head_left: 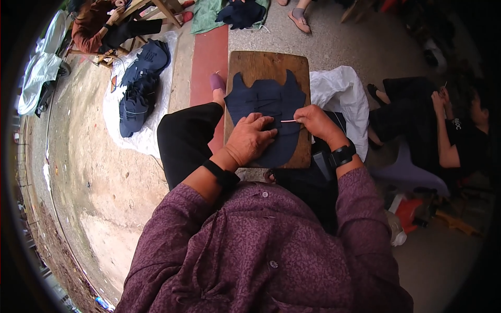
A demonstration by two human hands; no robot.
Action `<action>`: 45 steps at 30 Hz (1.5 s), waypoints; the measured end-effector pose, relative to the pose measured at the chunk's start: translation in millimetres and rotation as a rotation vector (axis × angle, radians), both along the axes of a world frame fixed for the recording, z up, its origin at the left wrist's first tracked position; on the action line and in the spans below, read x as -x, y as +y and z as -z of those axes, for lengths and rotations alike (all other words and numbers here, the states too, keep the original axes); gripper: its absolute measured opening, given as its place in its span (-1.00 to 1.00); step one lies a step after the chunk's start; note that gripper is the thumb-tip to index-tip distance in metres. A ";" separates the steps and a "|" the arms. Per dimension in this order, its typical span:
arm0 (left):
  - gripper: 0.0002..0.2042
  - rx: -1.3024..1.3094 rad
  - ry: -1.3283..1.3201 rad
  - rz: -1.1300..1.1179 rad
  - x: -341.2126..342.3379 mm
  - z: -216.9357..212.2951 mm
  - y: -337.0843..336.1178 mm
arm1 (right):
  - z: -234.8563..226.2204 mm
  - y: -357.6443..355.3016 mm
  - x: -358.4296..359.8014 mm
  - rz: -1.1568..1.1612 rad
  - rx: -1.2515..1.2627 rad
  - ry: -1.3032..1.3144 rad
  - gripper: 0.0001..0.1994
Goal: Manually sewing or assembling parts of a shoe upper.
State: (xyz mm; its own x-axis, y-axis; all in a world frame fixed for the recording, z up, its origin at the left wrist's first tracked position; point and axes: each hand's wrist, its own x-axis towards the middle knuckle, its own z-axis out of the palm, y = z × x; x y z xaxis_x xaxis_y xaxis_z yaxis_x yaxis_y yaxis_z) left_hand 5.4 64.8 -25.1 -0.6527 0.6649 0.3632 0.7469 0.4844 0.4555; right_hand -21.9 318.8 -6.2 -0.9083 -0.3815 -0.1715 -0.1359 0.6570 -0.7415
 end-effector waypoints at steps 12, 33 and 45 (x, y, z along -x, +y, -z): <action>-0.83 -0.223 -0.091 -0.006 2.8 -2.3 0.4 | 3.1 -27.5 -14.1 0.046 -0.002 0.135 -0.85; -0.87 0.129 0.068 -0.057 24.6 -5.6 21.8 | -2.3 -37.6 -26.4 0.028 -0.275 0.355 -0.93; -0.90 0.184 0.037 0.077 42.1 -2.6 16.9 | -34.9 -41.6 -2.5 -0.138 -0.442 -0.058 -0.43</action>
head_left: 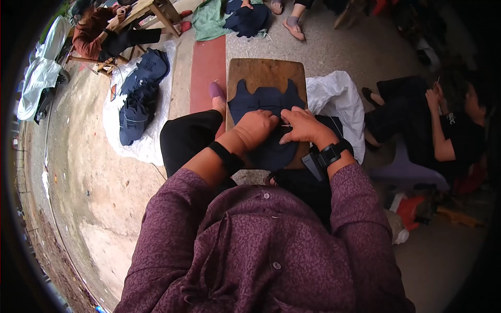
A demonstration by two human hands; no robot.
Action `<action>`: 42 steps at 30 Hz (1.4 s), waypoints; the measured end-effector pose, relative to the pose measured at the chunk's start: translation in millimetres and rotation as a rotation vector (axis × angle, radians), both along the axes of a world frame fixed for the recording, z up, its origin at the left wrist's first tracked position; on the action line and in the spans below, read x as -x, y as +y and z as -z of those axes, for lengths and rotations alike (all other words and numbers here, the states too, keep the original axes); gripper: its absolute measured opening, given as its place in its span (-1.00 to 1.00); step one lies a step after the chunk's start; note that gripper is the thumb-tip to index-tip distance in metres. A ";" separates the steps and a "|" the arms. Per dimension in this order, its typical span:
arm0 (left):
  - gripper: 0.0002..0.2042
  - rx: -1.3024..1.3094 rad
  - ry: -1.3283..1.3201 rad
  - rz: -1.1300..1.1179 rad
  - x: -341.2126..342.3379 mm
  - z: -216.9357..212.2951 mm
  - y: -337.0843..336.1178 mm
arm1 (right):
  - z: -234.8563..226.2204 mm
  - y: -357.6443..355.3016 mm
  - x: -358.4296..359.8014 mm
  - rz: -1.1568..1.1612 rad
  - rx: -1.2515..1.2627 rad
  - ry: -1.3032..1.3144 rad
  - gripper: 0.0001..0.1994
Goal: Manually sewing or assembling parts of a shoe upper.
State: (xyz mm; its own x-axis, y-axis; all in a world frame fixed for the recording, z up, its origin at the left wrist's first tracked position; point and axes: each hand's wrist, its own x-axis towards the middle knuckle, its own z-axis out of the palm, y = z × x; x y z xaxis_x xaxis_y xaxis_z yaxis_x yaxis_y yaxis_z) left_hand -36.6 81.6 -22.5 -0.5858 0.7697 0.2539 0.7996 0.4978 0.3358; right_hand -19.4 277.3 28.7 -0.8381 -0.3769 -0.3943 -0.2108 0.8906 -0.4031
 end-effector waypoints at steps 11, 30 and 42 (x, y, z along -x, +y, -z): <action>-0.87 -0.166 -0.365 0.090 16.9 -6.2 -24.8 | -16.6 -15.5 -3.8 -0.126 -0.177 0.017 -0.27; -0.94 -0.290 -0.861 -0.213 7.1 -13.4 -73.1 | -13.1 -18.2 -7.5 -0.170 -0.171 0.102 -0.29; -0.88 -0.773 -0.983 -0.294 5.8 -4.3 -27.9 | 10.8 -6.3 -12.3 -0.030 -0.074 0.123 -0.34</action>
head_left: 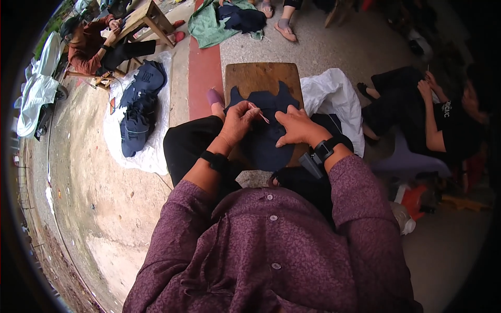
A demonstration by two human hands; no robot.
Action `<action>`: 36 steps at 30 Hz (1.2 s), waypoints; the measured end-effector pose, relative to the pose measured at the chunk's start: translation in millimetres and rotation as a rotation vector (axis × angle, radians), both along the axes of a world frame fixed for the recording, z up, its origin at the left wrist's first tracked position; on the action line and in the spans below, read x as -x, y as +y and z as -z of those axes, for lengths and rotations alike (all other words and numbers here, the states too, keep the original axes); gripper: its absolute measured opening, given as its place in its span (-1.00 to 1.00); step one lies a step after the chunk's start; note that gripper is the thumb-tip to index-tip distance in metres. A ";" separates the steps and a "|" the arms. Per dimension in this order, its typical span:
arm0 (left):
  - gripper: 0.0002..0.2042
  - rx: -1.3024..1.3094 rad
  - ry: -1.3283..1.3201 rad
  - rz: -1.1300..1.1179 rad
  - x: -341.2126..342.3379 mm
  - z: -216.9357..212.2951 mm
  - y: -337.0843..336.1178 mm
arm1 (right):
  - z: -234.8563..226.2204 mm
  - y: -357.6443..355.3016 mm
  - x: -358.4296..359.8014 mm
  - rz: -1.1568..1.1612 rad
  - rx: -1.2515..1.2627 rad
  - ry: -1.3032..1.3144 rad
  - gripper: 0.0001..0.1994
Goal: Manually sewing or assembling parts of a shoe upper.
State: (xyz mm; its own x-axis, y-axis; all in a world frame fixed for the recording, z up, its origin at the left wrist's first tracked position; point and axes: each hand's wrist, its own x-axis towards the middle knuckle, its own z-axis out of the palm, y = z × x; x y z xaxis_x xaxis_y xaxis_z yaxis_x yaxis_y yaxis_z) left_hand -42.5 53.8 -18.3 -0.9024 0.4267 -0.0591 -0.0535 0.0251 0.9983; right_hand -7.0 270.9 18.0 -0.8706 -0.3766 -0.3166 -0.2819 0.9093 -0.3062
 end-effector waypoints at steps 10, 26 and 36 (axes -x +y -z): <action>-0.89 -0.339 -0.252 -0.010 8.2 6.9 32.1 | -10.8 -6.4 -7.6 0.028 -0.012 0.024 -0.30; -0.89 -0.679 -0.281 -0.459 9.7 24.9 -44.8 | 4.0 -5.6 -4.8 0.050 0.024 0.027 -0.45; -0.91 -0.685 -0.279 -0.708 -4.9 33.8 -70.9 | -0.3 -18.3 -2.0 0.152 -0.027 -0.039 -0.58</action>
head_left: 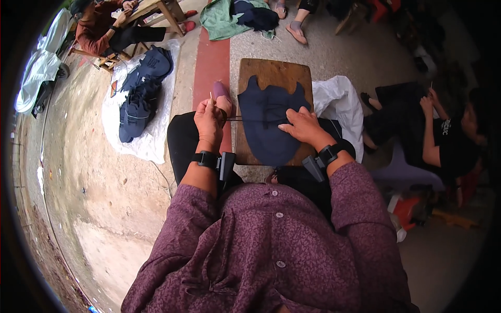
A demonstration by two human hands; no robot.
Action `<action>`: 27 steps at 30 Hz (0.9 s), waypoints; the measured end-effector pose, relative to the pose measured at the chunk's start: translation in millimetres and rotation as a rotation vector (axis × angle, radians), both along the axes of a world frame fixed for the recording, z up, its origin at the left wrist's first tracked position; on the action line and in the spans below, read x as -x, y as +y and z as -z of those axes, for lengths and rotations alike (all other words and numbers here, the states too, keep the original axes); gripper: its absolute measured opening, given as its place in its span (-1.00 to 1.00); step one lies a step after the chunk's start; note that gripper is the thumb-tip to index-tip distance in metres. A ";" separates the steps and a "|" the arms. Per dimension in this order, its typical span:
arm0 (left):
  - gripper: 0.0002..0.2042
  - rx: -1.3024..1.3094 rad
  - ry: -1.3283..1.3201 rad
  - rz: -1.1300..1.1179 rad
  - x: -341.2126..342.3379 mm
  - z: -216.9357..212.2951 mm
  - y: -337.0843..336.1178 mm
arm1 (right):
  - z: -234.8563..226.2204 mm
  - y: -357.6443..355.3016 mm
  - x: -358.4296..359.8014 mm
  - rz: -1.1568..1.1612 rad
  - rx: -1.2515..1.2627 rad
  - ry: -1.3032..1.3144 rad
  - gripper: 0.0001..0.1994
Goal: Manually sewing or assembling parts of a shoe upper.
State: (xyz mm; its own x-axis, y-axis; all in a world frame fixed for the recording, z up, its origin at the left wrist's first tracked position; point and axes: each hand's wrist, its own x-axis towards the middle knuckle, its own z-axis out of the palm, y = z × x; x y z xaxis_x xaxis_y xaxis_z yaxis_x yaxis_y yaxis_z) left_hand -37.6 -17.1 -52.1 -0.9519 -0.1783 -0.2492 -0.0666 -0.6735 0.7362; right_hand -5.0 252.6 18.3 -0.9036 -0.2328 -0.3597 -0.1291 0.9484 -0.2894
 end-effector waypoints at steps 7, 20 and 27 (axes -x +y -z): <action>-0.96 0.284 0.130 0.306 -6.4 -14.5 5.1 | -5.9 -17.2 -11.4 0.006 -0.091 0.177 -0.64; -0.96 1.538 0.596 0.543 -1.4 -45.7 24.6 | 44.9 -23.7 -27.3 -0.098 0.361 0.565 -0.52; -0.94 1.661 0.605 0.639 9.7 -44.1 19.7 | 49.8 -24.4 -27.6 -0.138 0.272 0.611 -0.50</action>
